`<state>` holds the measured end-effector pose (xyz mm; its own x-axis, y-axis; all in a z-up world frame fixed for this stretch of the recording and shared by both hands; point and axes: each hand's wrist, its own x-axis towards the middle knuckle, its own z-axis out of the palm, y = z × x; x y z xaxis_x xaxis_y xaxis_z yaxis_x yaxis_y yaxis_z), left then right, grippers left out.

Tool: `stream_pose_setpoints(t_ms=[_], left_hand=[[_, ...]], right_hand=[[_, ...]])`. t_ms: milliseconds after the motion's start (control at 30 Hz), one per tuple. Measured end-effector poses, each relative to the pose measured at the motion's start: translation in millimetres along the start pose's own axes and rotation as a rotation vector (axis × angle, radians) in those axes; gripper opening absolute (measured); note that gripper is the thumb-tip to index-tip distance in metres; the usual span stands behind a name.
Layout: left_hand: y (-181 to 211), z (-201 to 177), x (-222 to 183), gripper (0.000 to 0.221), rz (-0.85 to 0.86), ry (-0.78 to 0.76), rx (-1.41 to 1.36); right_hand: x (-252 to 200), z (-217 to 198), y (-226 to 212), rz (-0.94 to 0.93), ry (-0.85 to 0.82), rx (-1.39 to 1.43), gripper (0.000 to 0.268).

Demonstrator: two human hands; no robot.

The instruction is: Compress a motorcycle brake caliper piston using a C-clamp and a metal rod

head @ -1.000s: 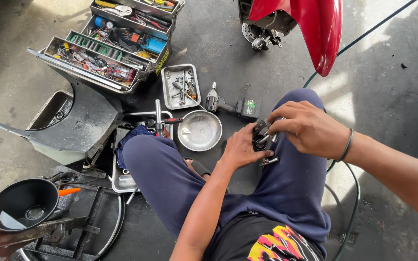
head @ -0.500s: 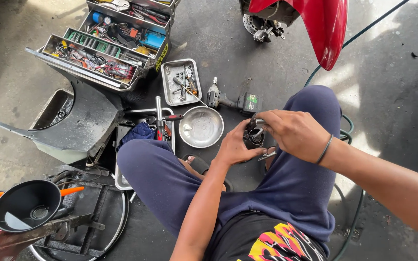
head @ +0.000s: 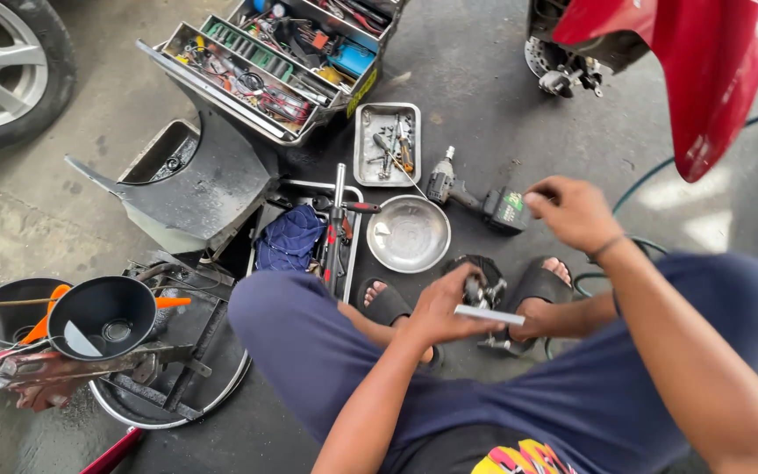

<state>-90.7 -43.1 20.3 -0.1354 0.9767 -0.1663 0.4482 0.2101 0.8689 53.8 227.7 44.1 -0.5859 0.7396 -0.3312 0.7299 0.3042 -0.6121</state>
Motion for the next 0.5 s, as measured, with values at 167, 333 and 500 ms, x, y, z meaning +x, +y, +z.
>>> stream_pose_setpoints(t_ms=[167, 333, 500], left_hand=[[-16.1, -19.3, -14.6, 0.067, -0.028, 0.073, -0.02], [-15.4, -36.7, -15.7, 0.062, -0.114, 0.081, -0.015], [-23.9, -36.8, -0.5, 0.057, -0.052, 0.077, -0.135]], right_hand=[[167.5, 163.7, 80.1, -0.172, -0.188, -0.286, 0.031], [264.5, 278.9, 69.8, -0.077, -0.355, -0.338, 0.036], [308.8, 331.2, 47.6, 0.118, -0.44, -0.426, 0.045]])
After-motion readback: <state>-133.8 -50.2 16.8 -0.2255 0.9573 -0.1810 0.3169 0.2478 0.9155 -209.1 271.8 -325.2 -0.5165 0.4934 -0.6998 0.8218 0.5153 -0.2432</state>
